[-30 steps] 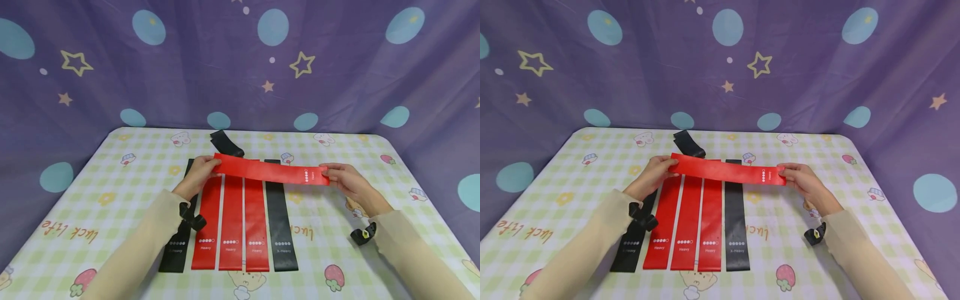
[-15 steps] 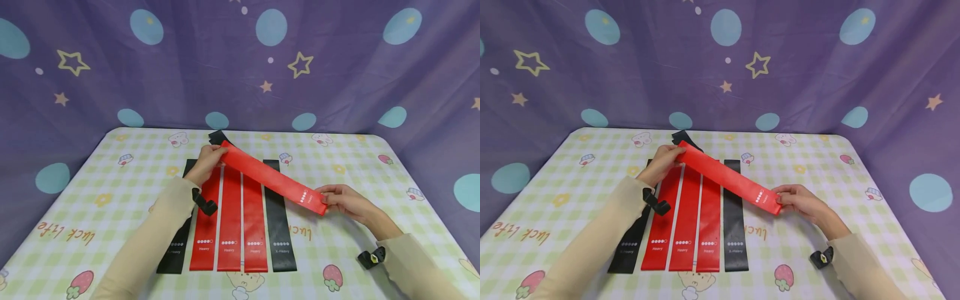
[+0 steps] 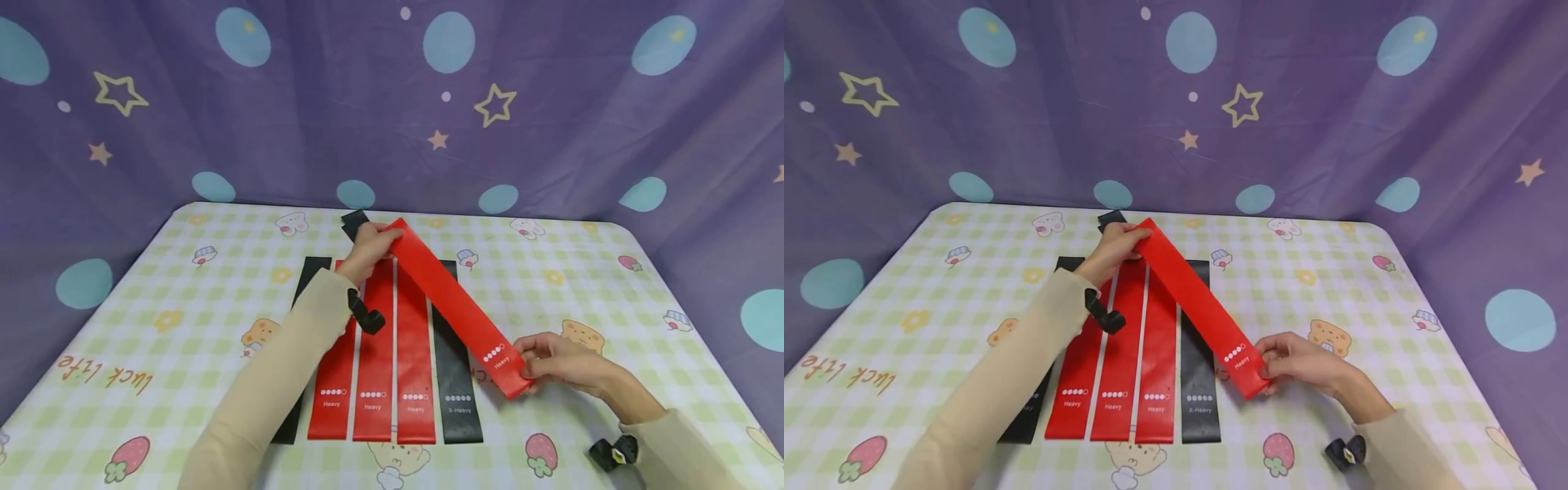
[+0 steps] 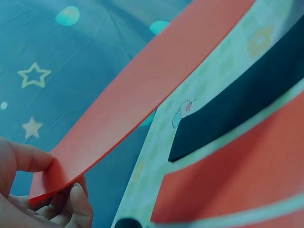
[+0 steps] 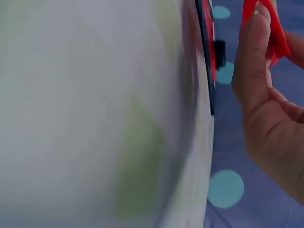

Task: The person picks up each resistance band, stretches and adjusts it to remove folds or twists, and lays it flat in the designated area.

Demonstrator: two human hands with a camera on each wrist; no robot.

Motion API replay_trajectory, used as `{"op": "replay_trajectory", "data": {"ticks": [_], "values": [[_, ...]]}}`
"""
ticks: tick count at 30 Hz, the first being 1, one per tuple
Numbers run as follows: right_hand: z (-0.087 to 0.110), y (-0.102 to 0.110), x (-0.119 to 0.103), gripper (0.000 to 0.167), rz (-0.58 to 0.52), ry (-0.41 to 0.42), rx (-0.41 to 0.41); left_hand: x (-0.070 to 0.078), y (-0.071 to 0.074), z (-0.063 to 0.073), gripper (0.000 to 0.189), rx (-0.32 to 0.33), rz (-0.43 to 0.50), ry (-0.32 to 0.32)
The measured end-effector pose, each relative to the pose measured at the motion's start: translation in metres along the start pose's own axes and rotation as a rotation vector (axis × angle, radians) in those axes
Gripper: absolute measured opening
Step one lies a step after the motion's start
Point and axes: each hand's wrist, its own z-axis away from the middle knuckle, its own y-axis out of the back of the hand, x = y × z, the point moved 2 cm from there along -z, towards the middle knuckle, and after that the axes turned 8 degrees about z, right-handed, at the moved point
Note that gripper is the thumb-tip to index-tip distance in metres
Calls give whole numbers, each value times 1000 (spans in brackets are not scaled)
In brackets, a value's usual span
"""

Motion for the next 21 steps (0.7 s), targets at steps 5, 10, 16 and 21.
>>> {"op": "replay_trajectory", "data": {"ticks": [5, 10, 16, 21], "values": [[2, -14, 5, 22, -27, -3, -63, 2, -20, -3, 18, -40, -38, -36], [8, -24, 4, 31, -38, -24, -91, 3, -41, -5, 20, -86, -73, -38], [9, -34, 5, 34, -31, 14, -126, 0, -71, -10, 29, -155, -159, -51], [9, -39, 5, 34, -21, -6, -132, -2, -91, -12, 18, -159, -221, -125]]}}
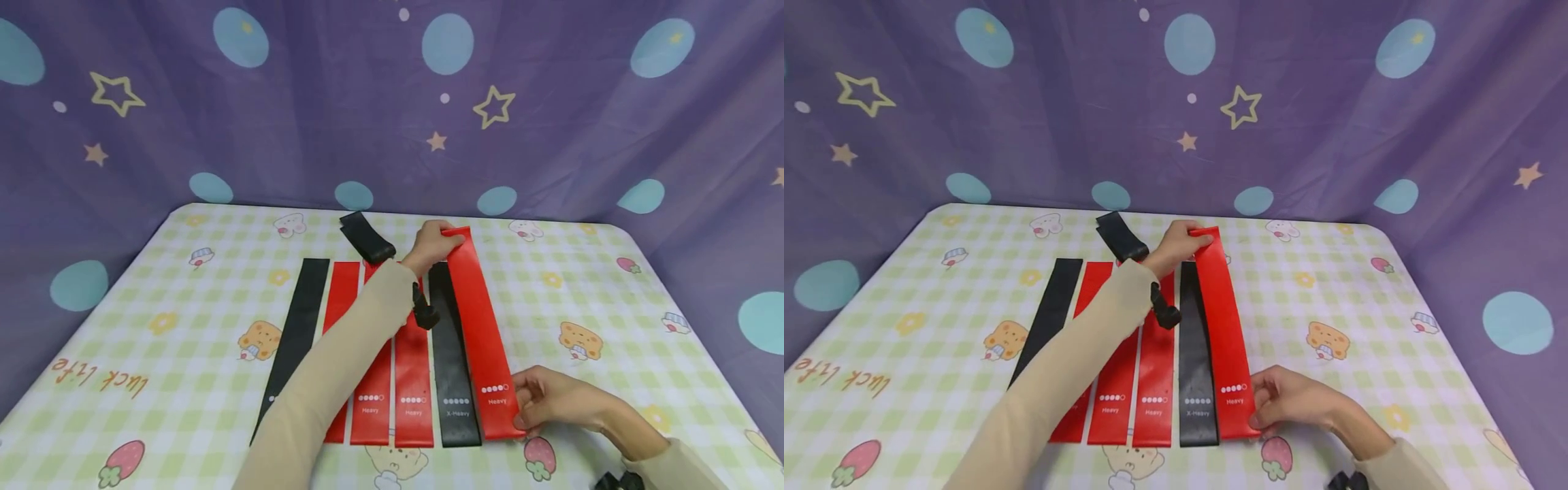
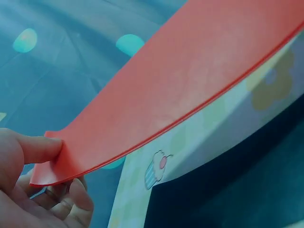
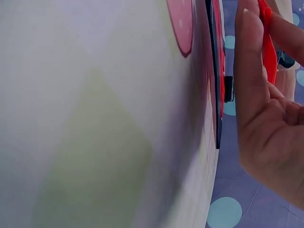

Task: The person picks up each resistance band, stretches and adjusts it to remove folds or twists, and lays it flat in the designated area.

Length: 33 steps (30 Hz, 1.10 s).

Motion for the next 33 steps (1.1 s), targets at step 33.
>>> {"op": "replay_trajectory", "data": {"ticks": [33], "values": [[6, -3, 8, 22, -70, -80, -18, -24, -46, -17, 15, -52, -432, -66]]}}
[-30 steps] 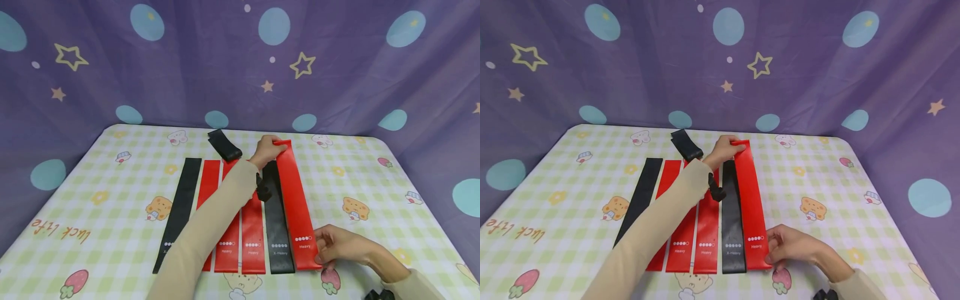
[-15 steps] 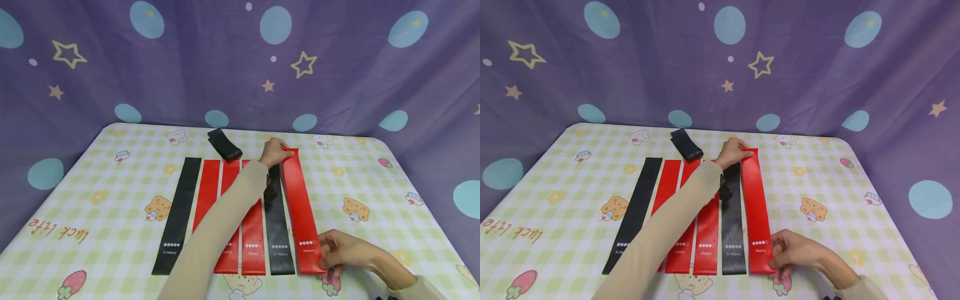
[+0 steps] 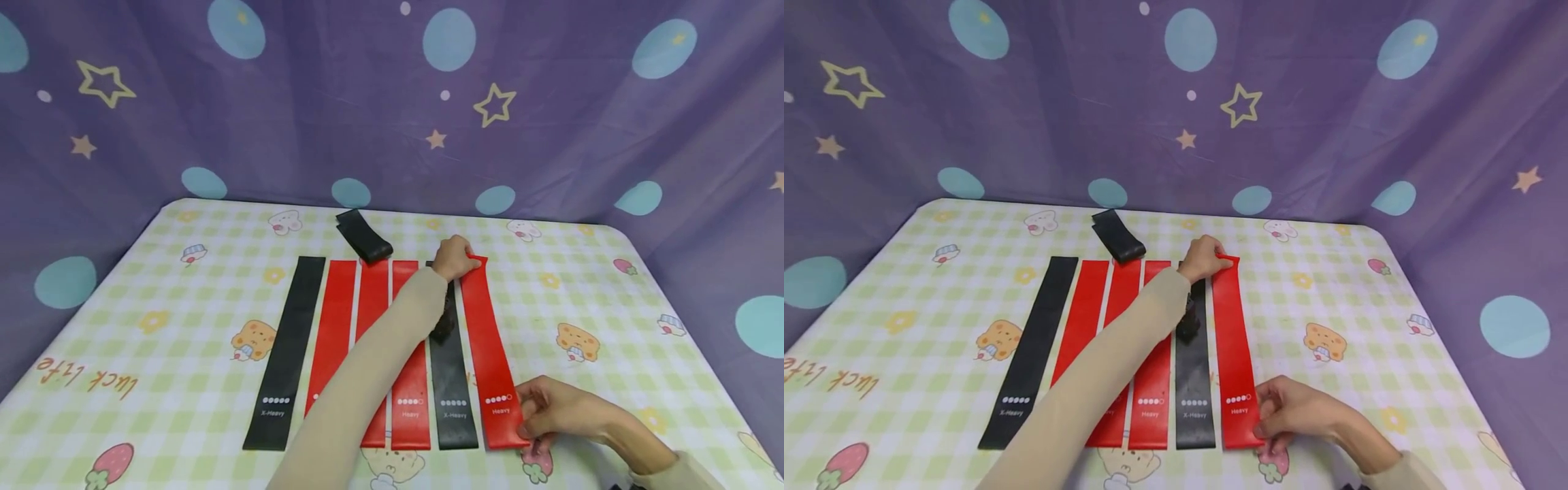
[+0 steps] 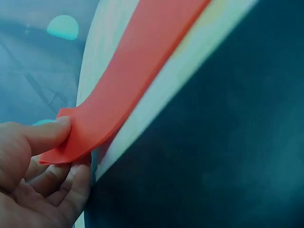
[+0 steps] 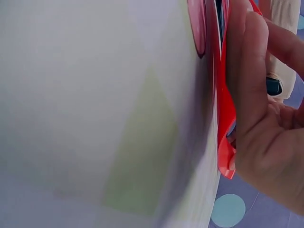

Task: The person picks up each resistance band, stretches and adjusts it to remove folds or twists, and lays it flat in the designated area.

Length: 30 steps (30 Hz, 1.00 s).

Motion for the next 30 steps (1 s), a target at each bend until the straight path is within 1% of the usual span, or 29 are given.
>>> {"op": "replay_trajectory", "data": {"ticks": [5, 6, 9, 10, 13, 16, 17, 22, 27, 30], "values": [[-2, 2, -2, 24, 142, -4, 85, -3, 0, -5, 14, -25, -37, 7], [-3, 2, -2, 24, 155, -9, 96, -4, -1, -7, 14, -33, -43, 9], [-3, 2, -1, 27, 157, -21, 94, -8, -4, -12, 15, -58, -69, 8], [-4, 1, -1, 28, 151, -22, 88, -15, -9, -19, 15, -46, -73, -19], [-4, 1, -1, 29, 140, -26, 73, -16, -10, -23, 9, -49, -101, -46], [-4, 1, -2, 28, 135, -35, 61, -16, -10, -22, 3, -39, -109, -65], [-5, 1, -2, 27, 139, -39, 58, -9, -5, -16, 4, -52, -116, -44], [-7, 0, -1, 22, 129, -55, 46, -7, -4, -9, 6, -35, -118, -40], [-8, -1, -1, 22, 109, -58, 21, -6, -5, -5, 6, -47, -110, -61], [-7, 0, -3, 23, 145, -56, 34, -6, -5, -5, 9, -51, -109, -78]]}}
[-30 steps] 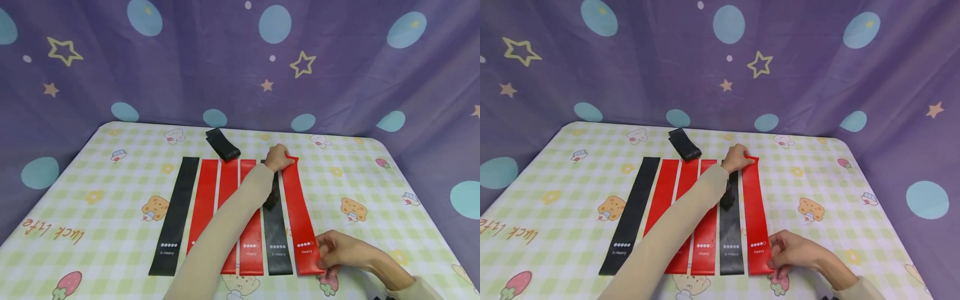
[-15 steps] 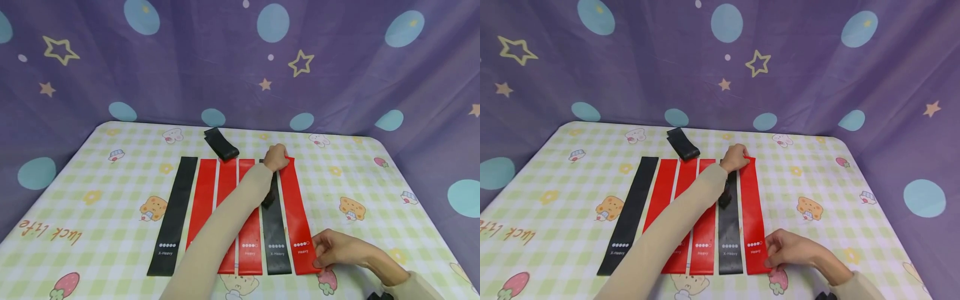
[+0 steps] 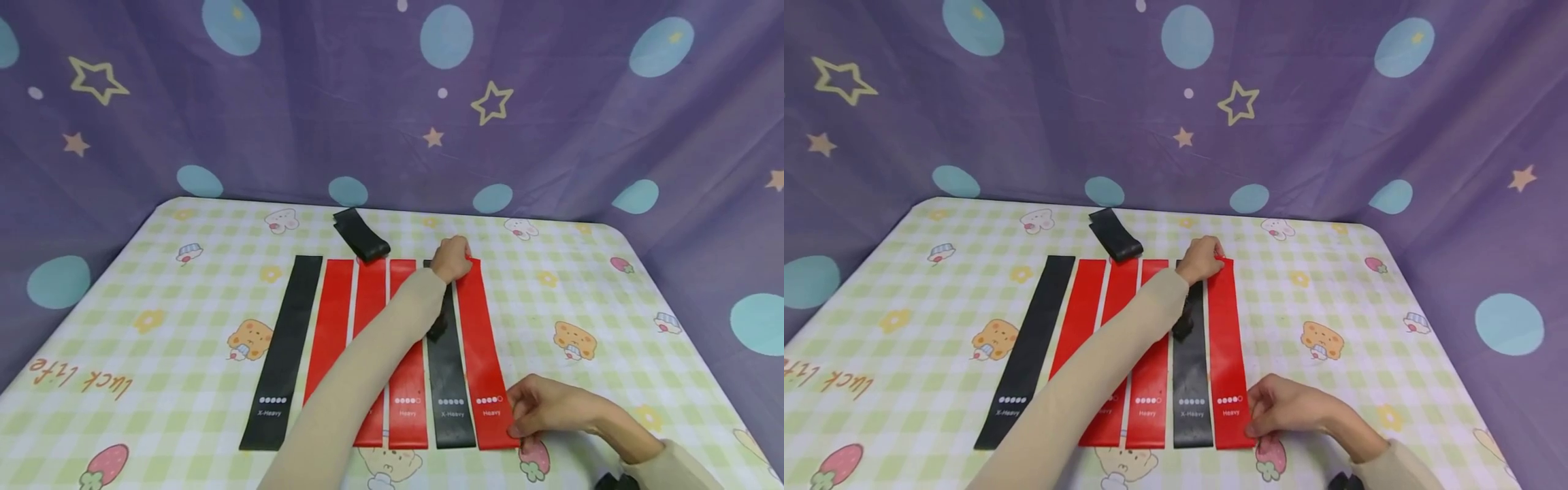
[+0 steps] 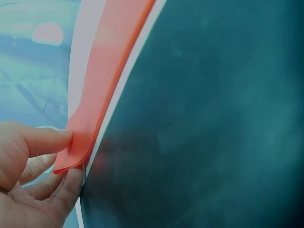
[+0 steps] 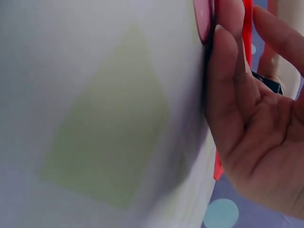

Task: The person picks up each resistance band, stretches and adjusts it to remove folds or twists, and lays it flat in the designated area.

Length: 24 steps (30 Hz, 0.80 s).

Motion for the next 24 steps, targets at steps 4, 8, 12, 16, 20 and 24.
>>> {"op": "replay_trajectory", "data": {"ticks": [4, 8, 12, 16, 20, 24], "values": [[3, 3, -2, 26, 86, -13, 41, 0, -1, -1, 14, 16, -28, -39], [6, 7, -2, 25, 143, -23, 74, -1, -1, -2, 18, 29, -51, -63], [8, 10, -2, 21, 159, -44, 99, -1, -2, -3, 20, 29, -59, -65], [8, 14, -4, 18, 177, -59, 132, -1, -1, -2, 20, 43, -77, -47], [6, 17, -6, 15, 176, -66, 149, 0, 1, -1, 19, 57, -81, -36], [4, 19, -8, 15, 169, -63, 154, -1, 5, 0, 19, 62, -63, -20]]}}
